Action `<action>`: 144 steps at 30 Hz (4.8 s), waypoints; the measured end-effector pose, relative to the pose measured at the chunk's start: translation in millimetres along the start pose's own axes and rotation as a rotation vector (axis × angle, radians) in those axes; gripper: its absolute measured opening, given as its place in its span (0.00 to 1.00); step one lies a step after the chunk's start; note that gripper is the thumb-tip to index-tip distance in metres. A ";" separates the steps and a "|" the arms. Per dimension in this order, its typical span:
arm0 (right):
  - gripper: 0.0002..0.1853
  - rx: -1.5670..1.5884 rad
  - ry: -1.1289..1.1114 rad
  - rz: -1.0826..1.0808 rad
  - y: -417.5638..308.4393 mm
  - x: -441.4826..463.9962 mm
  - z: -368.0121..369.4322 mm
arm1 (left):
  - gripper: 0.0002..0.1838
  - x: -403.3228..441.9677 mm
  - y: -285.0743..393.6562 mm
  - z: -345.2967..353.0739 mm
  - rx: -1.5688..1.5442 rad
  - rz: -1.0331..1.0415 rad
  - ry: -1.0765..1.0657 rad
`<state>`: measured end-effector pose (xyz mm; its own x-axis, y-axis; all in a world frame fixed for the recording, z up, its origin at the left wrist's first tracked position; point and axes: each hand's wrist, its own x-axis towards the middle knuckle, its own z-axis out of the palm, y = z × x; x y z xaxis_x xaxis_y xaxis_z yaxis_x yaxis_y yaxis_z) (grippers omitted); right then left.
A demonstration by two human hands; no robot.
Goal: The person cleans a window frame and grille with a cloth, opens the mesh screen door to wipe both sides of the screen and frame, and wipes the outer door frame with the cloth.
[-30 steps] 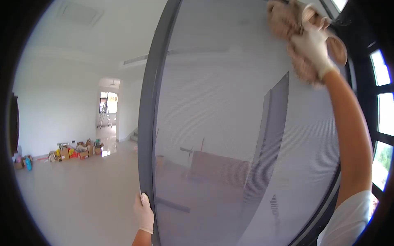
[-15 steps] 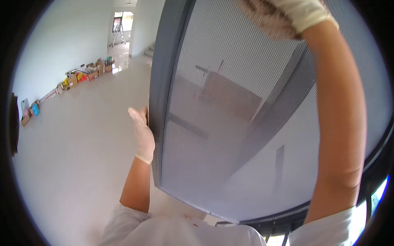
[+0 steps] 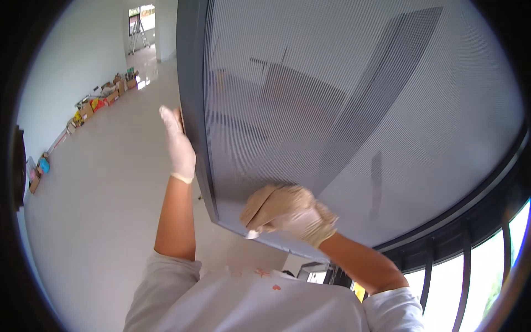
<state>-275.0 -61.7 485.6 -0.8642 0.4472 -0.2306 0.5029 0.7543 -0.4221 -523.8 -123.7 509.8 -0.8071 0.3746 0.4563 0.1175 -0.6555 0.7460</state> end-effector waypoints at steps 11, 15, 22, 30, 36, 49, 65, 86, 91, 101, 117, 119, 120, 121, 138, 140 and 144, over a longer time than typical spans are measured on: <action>0.26 -1.280 0.658 0.705 35.0 -174.3 -192.0 | 0.37 -21.3 -36.2 -36.8 0.270 -0.111 -0.220; 0.26 -1.288 0.774 0.611 76.9 -203.7 -219.4 | 0.39 -27.8 -75.1 -54.6 0.368 -0.141 -0.230; 0.27 -1.169 0.682 0.591 143.0 -192.9 -173.7 | 0.43 -24.4 -94.1 -38.0 0.273 0.133 -0.155; 0.28 -0.947 0.586 0.527 186.1 -150.8 -78.9 | 0.41 2.8 -72.7 -68.2 -0.778 -0.588 -0.169; 0.29 -0.785 0.557 0.448 205.9 -111.4 -12.9 | 0.37 -44.9 -90.2 -19.3 -0.063 0.136 -0.277; 0.31 -0.531 0.635 0.255 240.9 -7.2 115.9 | 0.33 -67.6 -99.0 -46.2 0.143 0.362 -0.631; 0.34 -0.725 1.216 0.010 155.9 61.0 243.1 | 0.34 -104.8 -108.7 -78.8 0.025 0.345 -0.444; 0.32 -0.581 2.045 -0.016 -58.6 25.6 85.6 | 0.34 -101.7 -197.8 -188.9 -0.322 -0.170 -0.801; 0.30 -0.805 1.899 -0.196 -47.5 108.7 155.0 | 0.30 -101.1 -202.5 -186.2 -0.321 -0.161 -0.739; 0.20 -0.540 1.088 -0.097 67.2 93.3 387.2 | 0.34 -105.4 -193.5 -187.4 -0.307 -0.213 -0.822; 0.29 -0.386 1.080 -0.093 41.6 120.2 445.1 | 0.30 -131.3 -178.2 -184.0 -0.109 0.150 -0.630; 0.28 -0.399 1.159 -0.161 61.2 108.5 442.9 | 0.34 -131.7 -178.2 -183.1 -0.093 0.144 -0.660; 0.27 -0.400 1.181 -0.162 73.6 103.2 441.2 | 0.37 -131.2 -181.8 -181.0 -0.115 0.199 -0.654; 0.27 -0.432 1.197 -0.141 86.2 92.9 440.5 | 0.37 -131.4 -183.0 -180.7 -0.125 0.161 -0.664; 0.24 -0.279 1.390 0.487 270.5 -79.3 426.1 | 0.35 -137.7 -196.4 -168.2 -0.184 -0.029 -0.464; 0.25 -0.261 1.435 0.498 284.8 -88.4 424.9 | 0.35 -138.6 -196.1 -168.0 -0.196 -0.034 -0.446; 0.22 -0.147 1.503 0.586 295.4 -109.7 416.1 | 0.34 -138.8 -192.6 -171.0 -0.202 -0.067 -0.541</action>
<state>-37.8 -88.0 21.4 0.1868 0.6499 0.7367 0.8143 0.3170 -0.4862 -533.4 -161.5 219.8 -0.3927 0.6661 0.6341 -0.0793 -0.7115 0.6982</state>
